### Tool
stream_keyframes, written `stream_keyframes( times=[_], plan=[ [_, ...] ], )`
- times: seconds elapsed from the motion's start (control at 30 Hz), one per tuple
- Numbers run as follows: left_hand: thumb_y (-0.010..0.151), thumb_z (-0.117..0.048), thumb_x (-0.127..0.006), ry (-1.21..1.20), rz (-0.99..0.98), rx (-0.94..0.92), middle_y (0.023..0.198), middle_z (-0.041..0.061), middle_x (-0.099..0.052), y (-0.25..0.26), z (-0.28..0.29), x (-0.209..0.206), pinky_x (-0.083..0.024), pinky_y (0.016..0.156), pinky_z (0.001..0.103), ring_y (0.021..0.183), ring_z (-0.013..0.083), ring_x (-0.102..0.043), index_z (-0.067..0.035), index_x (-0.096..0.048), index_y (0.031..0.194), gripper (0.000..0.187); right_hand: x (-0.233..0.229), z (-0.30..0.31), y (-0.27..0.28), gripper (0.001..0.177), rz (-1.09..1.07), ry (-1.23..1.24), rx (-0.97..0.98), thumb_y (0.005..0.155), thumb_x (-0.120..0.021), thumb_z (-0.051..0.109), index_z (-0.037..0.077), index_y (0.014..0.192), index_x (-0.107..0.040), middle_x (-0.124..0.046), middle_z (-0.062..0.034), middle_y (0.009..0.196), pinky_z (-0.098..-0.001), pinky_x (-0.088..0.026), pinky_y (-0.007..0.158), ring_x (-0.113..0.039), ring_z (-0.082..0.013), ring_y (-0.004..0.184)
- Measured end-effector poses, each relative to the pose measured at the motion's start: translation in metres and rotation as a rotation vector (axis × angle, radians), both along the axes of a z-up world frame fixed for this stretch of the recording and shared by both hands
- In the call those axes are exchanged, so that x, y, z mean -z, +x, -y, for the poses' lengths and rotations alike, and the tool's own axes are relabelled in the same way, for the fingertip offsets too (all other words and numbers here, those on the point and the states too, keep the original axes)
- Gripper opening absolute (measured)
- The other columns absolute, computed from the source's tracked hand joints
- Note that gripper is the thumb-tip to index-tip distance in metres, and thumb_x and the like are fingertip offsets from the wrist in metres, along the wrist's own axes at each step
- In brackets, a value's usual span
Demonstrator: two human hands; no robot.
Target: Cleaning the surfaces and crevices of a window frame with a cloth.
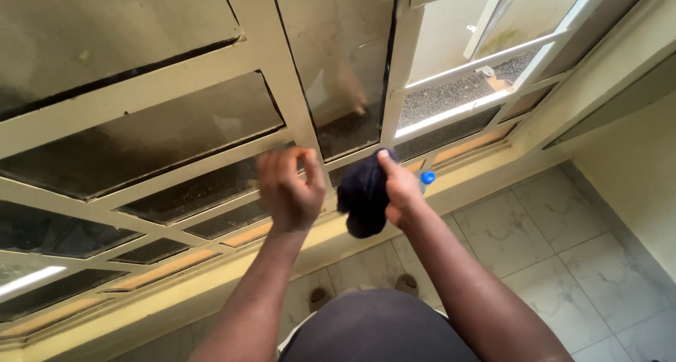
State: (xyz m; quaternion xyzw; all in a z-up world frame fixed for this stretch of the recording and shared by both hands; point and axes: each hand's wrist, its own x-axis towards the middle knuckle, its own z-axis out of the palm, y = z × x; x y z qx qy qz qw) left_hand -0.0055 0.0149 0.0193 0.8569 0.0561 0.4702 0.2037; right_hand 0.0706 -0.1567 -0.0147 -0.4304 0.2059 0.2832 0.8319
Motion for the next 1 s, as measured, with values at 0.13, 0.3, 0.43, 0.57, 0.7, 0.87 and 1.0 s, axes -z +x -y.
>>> stream_keyframes(
  times=[0.13, 0.3, 0.43, 0.57, 0.7, 0.87, 1.0],
  plan=[
    [0.097, -0.017, -0.067, 0.233, 0.154, -0.111, 0.108, 0.012, -0.066, -0.006, -0.028, -0.011, -0.040, 0.103, 0.047, 0.110, 0.0322, -0.061, -0.008, -0.065, 0.105, 0.012, 0.039, 0.008, 0.038, 0.027, 0.233, -0.140, 0.118, 0.099, -0.059, 0.028, 0.003, 0.108, -0.057, -0.063, -0.0100, 0.092, -0.0396, -0.057, 0.068, -0.067, -0.0224, 0.078],
    [0.100, -0.018, -0.067, 0.305, 0.105, -0.144, 0.115, 0.008, -0.059, -0.009, -0.047, -0.016, -0.035, 0.105, 0.047, 0.117, 0.0297, -0.051, -0.010, -0.064, 0.110, 0.014, 0.030, -0.019, 0.040, 0.027, 0.423, -0.514, 0.200, 0.092, -0.063, 0.011, 0.007, 0.113, -0.047, -0.060, -0.0099, 0.093, -0.0448, -0.047, 0.061, -0.059, -0.0257, 0.077],
    [0.102, -0.021, -0.065, 0.319, 0.111, -0.155, 0.110, 0.007, -0.058, 0.000, -0.054, -0.008, -0.036, 0.101, 0.046, 0.112, 0.0293, -0.052, -0.014, -0.063, 0.104, 0.008, 0.063, -0.040, 0.046, 0.026, 0.755, -0.901, 0.302, 0.091, -0.068, 0.007, 0.001, 0.110, -0.050, -0.065, -0.0146, 0.096, -0.0422, -0.053, 0.085, -0.068, -0.0327, 0.094],
    [0.098, -0.025, -0.063, 0.405, 0.138, -0.220, 0.103, 0.007, -0.053, 0.008, -0.059, -0.002, -0.034, 0.097, 0.048, 0.106, 0.0296, -0.048, -0.015, -0.062, 0.099, 0.010, 0.032, -0.066, 0.027, 0.030, 0.656, -0.987, 0.241, 0.094, -0.062, 0.009, -0.002, 0.115, -0.044, -0.059, -0.0227, 0.111, -0.0476, -0.051, 0.091, -0.064, -0.0385, 0.104],
    [0.095, -0.025, -0.061, 0.443, 0.174, -0.260, 0.103, 0.009, -0.049, 0.014, -0.059, 0.003, -0.033, 0.095, 0.049, 0.106, 0.0310, -0.044, -0.015, -0.059, 0.095, 0.010, 0.044, -0.088, 0.016, 0.035, 0.713, -0.999, 0.175, 0.096, -0.059, 0.010, -0.006, 0.117, -0.037, -0.050, -0.0283, 0.123, -0.0503, -0.049, 0.092, -0.060, -0.0413, 0.105],
    [0.095, -0.026, -0.061, 0.445, 0.190, -0.269, 0.103, 0.009, -0.049, 0.016, -0.056, 0.003, -0.032, 0.095, 0.050, 0.106, 0.0311, -0.045, -0.014, -0.059, 0.095, 0.013, 0.052, -0.097, 0.002, 0.032, 0.852, -0.989, 0.145, 0.094, -0.061, 0.010, -0.004, 0.115, -0.040, -0.052, -0.0278, 0.119, -0.0505, -0.049, 0.087, -0.059, -0.0415, 0.100],
    [0.095, -0.027, -0.061, 0.426, 0.205, -0.265, 0.103, 0.010, -0.049, 0.016, -0.055, 0.001, -0.032, 0.095, 0.050, 0.106, 0.0316, -0.045, -0.013, -0.059, 0.097, 0.014, 0.047, -0.093, -0.007, 0.025, 0.969, -0.960, 0.077, 0.088, -0.066, 0.008, -0.003, 0.103, -0.048, -0.060, -0.0241, 0.098, -0.0481, -0.050, 0.081, -0.061, -0.0400, 0.091]
  ],
)
